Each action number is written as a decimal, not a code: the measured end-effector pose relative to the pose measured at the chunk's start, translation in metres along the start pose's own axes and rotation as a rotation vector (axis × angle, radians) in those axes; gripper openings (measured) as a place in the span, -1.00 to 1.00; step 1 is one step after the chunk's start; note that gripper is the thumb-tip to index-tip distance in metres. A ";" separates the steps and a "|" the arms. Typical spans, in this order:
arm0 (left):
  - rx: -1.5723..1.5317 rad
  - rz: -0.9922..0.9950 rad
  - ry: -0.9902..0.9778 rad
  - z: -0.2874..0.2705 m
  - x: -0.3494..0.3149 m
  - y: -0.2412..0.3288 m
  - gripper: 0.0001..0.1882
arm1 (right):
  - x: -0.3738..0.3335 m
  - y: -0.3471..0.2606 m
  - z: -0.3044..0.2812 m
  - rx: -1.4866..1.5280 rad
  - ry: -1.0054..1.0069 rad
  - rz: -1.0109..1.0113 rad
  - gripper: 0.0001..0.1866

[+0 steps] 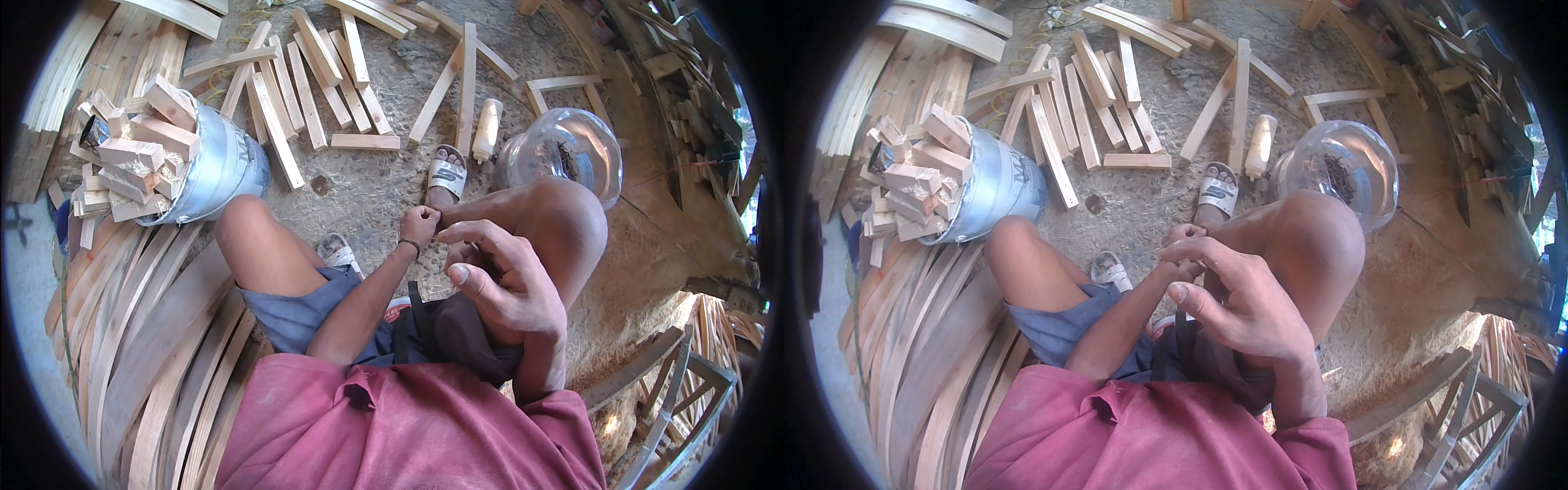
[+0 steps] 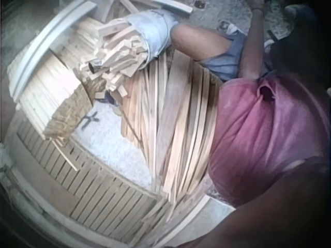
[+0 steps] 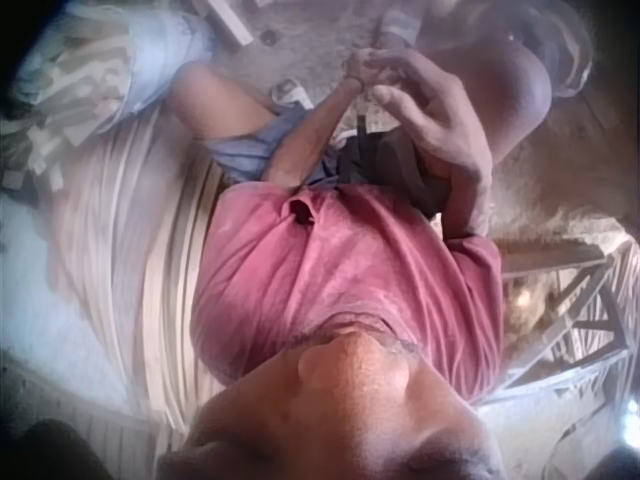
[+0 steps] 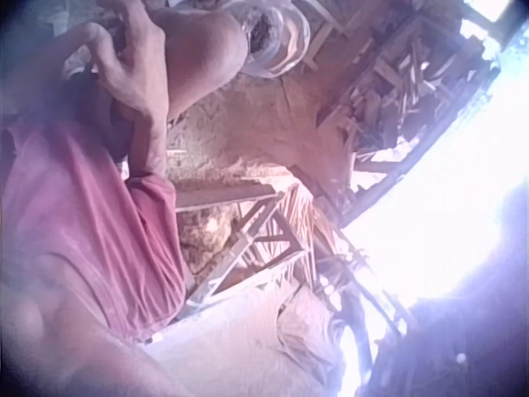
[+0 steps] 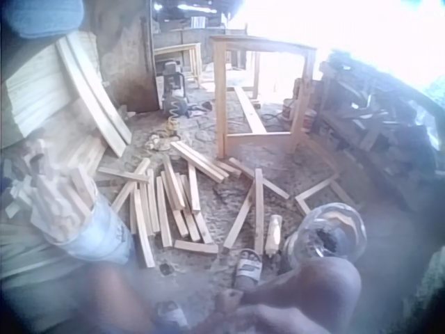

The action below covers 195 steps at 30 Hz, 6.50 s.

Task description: The person assembles a wooden frame by positioning wooden slats and hammering nails into the joints while sitting on the ground.

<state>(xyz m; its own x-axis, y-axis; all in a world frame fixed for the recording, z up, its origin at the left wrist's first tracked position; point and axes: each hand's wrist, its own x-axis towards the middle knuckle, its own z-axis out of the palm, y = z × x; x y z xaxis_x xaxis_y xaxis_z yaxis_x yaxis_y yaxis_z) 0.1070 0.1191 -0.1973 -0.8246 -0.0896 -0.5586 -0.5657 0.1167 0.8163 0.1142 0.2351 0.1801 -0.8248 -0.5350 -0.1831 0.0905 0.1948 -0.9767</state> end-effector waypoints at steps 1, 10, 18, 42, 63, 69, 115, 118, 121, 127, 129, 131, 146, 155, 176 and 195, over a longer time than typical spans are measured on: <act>-0.035 -0.012 -0.028 -0.001 -0.001 0.001 -0.74 | 0.000 0.001 0.000 -0.001 0.003 -0.011 -0.62; -0.300 -0.027 -0.253 -0.010 -0.023 0.028 -0.76 | 0.001 -0.003 -0.002 -0.097 -0.029 0.025 -0.64; -0.145 0.005 -0.076 -0.003 -0.008 0.011 -0.71 | 0.004 -0.008 0.004 -0.208 -0.078 0.034 -0.64; -0.203 0.043 -0.185 -0.001 -0.015 0.025 -0.75 | 0.005 0.001 -0.001 -0.420 -0.118 -0.009 -0.64; 0.110 0.067 -0.117 -0.012 -0.014 0.042 -0.77 | 0.003 0.010 0.002 -0.599 -0.082 0.064 -0.63; -0.073 0.042 -0.287 -0.016 -0.018 0.040 -0.79 | 0.006 0.009 0.004 -0.614 -0.112 0.036 -0.62; -0.054 0.102 -0.032 0.005 -0.029 0.033 -0.75 | 0.001 0.027 0.006 -0.934 -0.023 0.041 -0.64; -0.110 0.138 -0.132 0.003 -0.032 0.041 -0.75 | 0.003 0.024 0.007 -0.937 -0.046 0.051 -0.65; -0.328 0.123 -0.286 0.002 -0.038 0.057 -0.75 | 0.003 0.026 0.008 -0.927 -0.038 0.013 -0.66; -0.073 0.077 -0.017 0.012 -0.022 0.037 -0.72 | 0.003 0.028 0.010 -0.904 -0.062 -0.009 -0.68; 0.086 0.101 0.086 0.010 -0.021 0.033 -0.73 | 0.003 0.028 0.009 -0.905 -0.054 -0.008 -0.69; 0.090 0.071 0.108 0.008 -0.019 0.031 -0.73 | 0.002 0.027 0.009 -0.901 -0.045 -0.001 -0.69; -0.347 0.045 -0.314 0.003 -0.034 0.058 -0.76 | 0.000 0.027 0.008 -0.923 -0.053 0.011 -0.69; 0.071 0.044 0.192 0.013 -0.019 0.037 -0.76 | 0.000 0.030 0.005 -0.917 -0.019 0.016 -0.66; 0.091 0.105 0.200 0.017 -0.016 0.033 -0.74 | 0.011 0.022 0.013 -0.910 -0.058 0.033 -0.64; -0.044 0.117 -0.073 0.001 -0.034 0.065 -0.74 | 0.015 0.017 0.016 -0.905 -0.095 0.065 -0.65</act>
<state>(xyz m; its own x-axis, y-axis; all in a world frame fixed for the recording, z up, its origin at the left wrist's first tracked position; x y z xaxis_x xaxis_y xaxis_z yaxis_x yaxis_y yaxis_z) 0.0986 0.1303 -0.1254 -0.8843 -0.0052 -0.4668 -0.4658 0.0784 0.8814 0.1124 0.2179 0.1588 -0.7806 -0.5575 -0.2825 -0.3701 0.7765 -0.5099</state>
